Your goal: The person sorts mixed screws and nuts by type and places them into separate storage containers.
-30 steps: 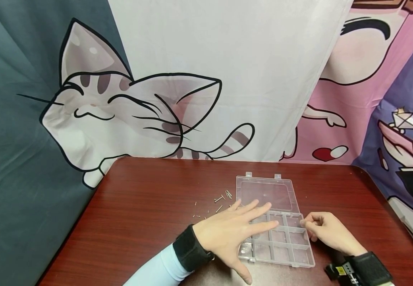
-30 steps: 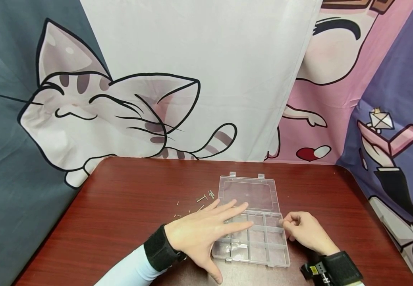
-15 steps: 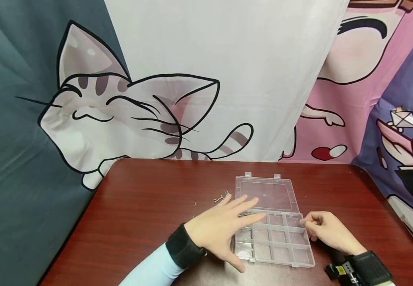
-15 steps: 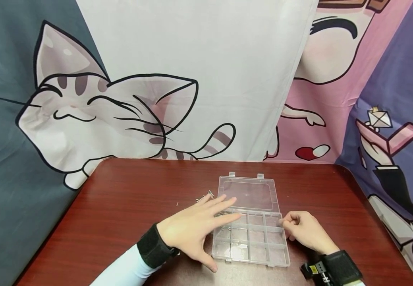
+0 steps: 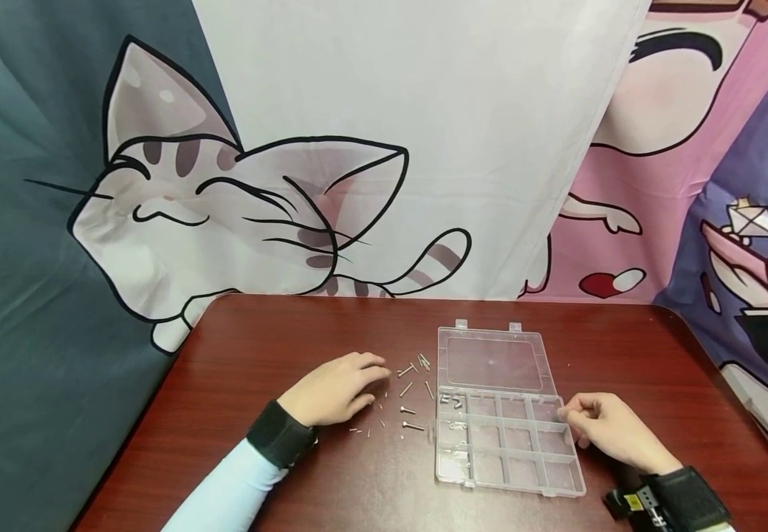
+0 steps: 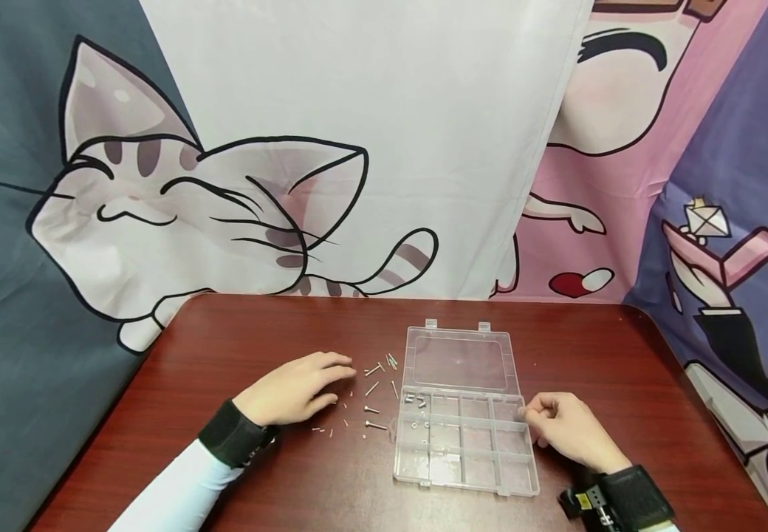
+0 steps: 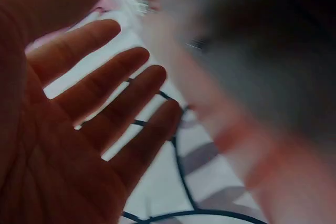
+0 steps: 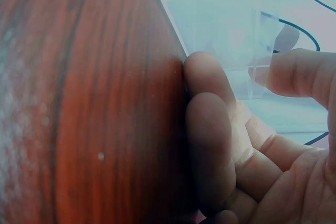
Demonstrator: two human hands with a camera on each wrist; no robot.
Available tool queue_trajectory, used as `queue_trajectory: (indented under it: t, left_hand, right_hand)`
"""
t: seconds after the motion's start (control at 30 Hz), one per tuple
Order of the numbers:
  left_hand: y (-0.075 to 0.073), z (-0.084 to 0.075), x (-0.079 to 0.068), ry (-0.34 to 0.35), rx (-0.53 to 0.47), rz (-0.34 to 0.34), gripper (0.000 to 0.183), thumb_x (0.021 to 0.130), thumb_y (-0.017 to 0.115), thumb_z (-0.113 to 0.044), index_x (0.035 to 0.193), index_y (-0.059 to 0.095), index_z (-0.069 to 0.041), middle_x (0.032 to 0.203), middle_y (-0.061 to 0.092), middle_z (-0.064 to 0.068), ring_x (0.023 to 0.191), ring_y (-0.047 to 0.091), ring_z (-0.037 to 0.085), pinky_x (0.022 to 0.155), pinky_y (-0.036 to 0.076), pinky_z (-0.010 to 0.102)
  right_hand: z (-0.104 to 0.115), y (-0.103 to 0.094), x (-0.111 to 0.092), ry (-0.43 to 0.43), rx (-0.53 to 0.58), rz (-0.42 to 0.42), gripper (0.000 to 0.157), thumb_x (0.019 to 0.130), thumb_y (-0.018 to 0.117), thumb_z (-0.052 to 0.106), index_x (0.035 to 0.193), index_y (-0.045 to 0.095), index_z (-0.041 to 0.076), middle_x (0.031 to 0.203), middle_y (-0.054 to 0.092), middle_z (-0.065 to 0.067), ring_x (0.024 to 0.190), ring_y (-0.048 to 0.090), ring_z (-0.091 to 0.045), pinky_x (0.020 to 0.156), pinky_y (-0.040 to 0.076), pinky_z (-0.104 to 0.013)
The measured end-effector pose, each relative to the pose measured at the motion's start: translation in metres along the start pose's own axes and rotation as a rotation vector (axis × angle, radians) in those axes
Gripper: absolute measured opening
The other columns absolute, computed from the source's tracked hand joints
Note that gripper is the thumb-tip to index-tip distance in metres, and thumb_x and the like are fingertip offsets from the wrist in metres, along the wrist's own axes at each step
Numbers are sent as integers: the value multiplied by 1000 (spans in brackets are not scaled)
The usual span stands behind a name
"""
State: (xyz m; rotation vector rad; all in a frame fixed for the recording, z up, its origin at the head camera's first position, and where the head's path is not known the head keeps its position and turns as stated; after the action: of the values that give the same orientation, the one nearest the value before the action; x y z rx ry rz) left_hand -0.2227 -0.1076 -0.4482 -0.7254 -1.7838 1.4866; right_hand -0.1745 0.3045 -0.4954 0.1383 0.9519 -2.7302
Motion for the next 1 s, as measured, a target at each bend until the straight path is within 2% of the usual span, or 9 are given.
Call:
queue_trajectory:
  t: [0.2, 0.3, 0.43, 0.6, 0.73, 0.9, 1.0]
  left_hand:
    - [9, 16, -10, 75, 63, -84, 26, 84, 68, -11, 109, 73, -14, 115, 63, 1, 105, 60, 16, 95, 47, 30]
    - [13, 20, -12, 86, 101, -104, 21, 84, 67, -9, 102, 74, -16, 107, 62, -2, 98, 61, 13, 89, 49, 28]
    - [14, 21, -12, 73, 178, -87, 19, 86, 64, -5, 93, 75, -20, 93, 58, -6, 82, 58, 9, 77, 49, 25]
    - [12, 17, -9, 102, 272, -59, 21, 84, 66, -2, 84, 74, -21, 77, 49, -5, 67, 50, 8, 65, 46, 22]
    - [12, 18, -5, 81, 253, -73, 24, 81, 66, 0, 77, 71, -23, 71, 44, -7, 62, 48, 7, 60, 44, 22]
    - [13, 21, 0, 16, 207, -88, 29, 78, 62, 1, 67, 58, -25, 68, 41, -9, 58, 48, 9, 56, 42, 24]
    - [14, 22, 4, -19, 193, -70, 28, 76, 61, 1, 66, 52, -24, 67, 41, -9, 58, 46, 9, 54, 40, 24]
  right_hand:
    - [0, 0, -1, 3, -20, -10, 20, 95, 60, 26, 90, 70, 9, 65, 61, 0, 60, 59, -14, 59, 45, -27]
    - [-1, 1, -1, 3, -21, -10, 21, 94, 61, 28, 90, 70, 9, 64, 60, -1, 60, 59, -14, 58, 45, -28]
    - [-2, 1, -1, -4, -28, -16, 25, 94, 61, 31, 89, 69, 8, 64, 60, -1, 59, 59, -15, 58, 45, -28]
    - [-2, 1, -1, 0, -32, -16, 27, 94, 61, 34, 89, 69, 8, 63, 59, -1, 59, 58, -15, 58, 45, -28]
    - [0, 0, -1, 6, -20, -10, 24, 94, 61, 30, 89, 69, 8, 64, 60, -1, 59, 58, -14, 57, 45, -28]
    - [2, 0, -1, 3, -14, -7, 20, 94, 60, 26, 91, 70, 8, 65, 61, -1, 60, 57, -13, 56, 43, -27]
    - [2, 1, -1, -4, -17, -4, 21, 95, 59, 25, 91, 69, 7, 65, 61, -1, 60, 57, -12, 57, 43, -26]
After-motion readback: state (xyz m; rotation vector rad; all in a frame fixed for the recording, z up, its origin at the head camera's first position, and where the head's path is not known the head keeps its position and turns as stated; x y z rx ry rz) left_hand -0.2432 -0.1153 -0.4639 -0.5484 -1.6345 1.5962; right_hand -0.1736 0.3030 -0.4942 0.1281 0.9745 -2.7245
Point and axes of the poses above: each hand's wrist, its own x-axis towards the middle knuckle, its own y-axis out of the palm, z = x × y, the point moved 5 cm from there along x, towards the middle knuckle
